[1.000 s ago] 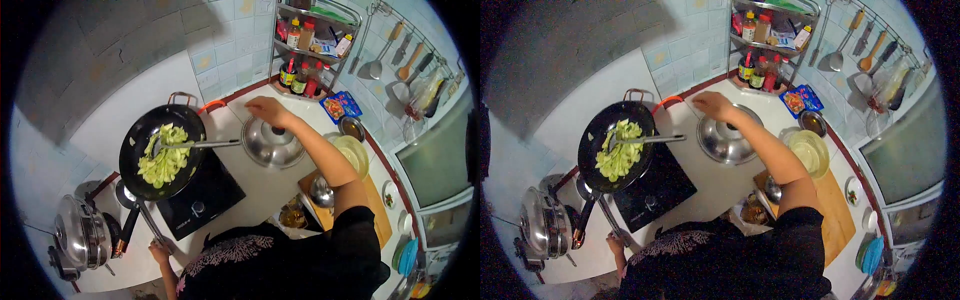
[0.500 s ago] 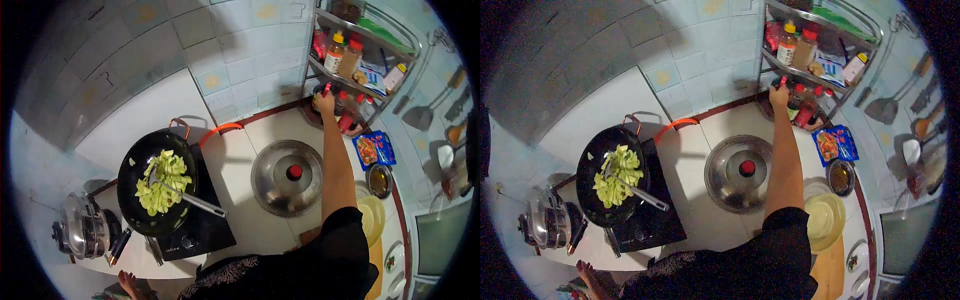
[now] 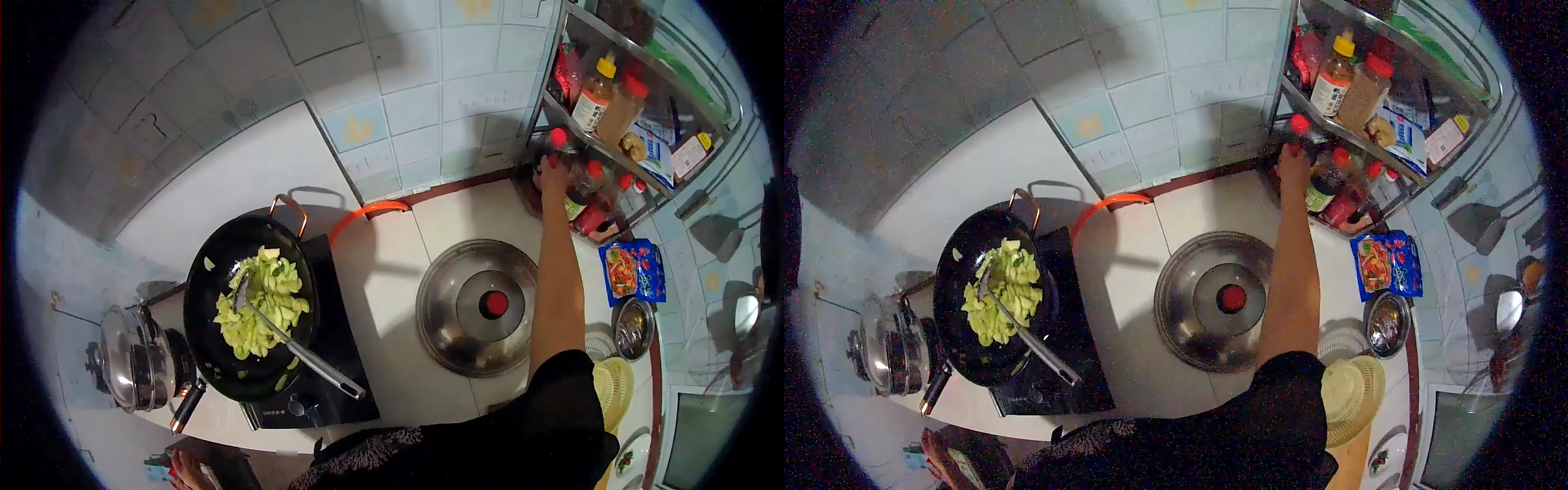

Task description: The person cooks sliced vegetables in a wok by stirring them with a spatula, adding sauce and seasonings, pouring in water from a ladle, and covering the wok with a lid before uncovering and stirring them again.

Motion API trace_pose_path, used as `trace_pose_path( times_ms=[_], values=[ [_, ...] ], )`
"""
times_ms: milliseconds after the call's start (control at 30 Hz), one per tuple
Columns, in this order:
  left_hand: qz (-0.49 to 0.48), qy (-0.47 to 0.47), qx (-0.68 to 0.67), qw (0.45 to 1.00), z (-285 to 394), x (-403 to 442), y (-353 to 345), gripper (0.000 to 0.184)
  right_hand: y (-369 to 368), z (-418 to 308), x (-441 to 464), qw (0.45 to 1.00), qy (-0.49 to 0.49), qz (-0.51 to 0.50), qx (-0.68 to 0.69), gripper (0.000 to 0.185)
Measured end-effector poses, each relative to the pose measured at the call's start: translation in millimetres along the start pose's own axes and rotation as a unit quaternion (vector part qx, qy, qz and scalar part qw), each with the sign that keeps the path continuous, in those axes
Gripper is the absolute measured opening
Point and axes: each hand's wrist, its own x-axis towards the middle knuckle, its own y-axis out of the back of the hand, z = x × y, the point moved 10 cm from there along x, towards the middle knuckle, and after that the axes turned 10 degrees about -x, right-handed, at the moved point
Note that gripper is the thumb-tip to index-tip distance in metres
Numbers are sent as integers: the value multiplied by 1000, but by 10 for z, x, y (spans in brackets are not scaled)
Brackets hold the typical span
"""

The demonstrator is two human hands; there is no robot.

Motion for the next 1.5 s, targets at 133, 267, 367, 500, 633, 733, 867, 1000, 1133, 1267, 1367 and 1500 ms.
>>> trace_pose_path(
  times_ms=[133, 267, 367, 500, 633, 733, 867, 1000, 1133, 1267, 1367, 1500],
  values=[
    [2, -31, -18, 999, 207, 23, -50, 39, -426, 489, 151, 985, 28, -72, 151, 23],
    [13, -82, -66, 994, 604, 99, -80, 39, -195, 84, -162, 983, 89, -67, 146, 28],
    [-21, -87, -98, 991, 846, 373, -8, 38, 132, -482, -586, 974, 174, -134, 59, 24],
    [-67, -225, -55, 970, 1973, 262, -606, 37, 451, -1135, -1178, 931, 303, -180, -91, 31],
    [-148, -317, -18, 937, 3287, -281, -1809, 33, 739, -1891, -2189, 915, 289, -257, -115, 32],
    [-292, -278, -74, 912, 3865, -960, -2721, 24, 936, -2419, -3106, 870, 350, -322, -132, 32],
    [-547, -318, -151, 760, 4279, -1885, -3553, 18, 1302, -2893, -4212, 835, 395, -351, -156, 31],
    [-615, -459, -165, 620, 4637, -2580, -3880, 26, 1544, -3246, -5054, 793, 448, -378, -166, 29],
    [-604, -542, -221, 540, 4922, -2836, -3685, 30, 1494, -3373, -5620, 797, 408, -413, -167, 29],
    [-710, -482, -144, 492, 4790, -2768, -3647, 27, 1344, -3408, -6019, 797, 393, -442, -125, 31],
    [-700, -505, -180, 472, 4705, -2568, -3584, 26, 1169, -3428, -6203, 814, 361, -444, -103, 33],
    [-689, -467, -146, 535, 4528, -2088, -3608, 26, 836, -3559, -6305, 803, 388, -438, -107, 38]
  ],
)
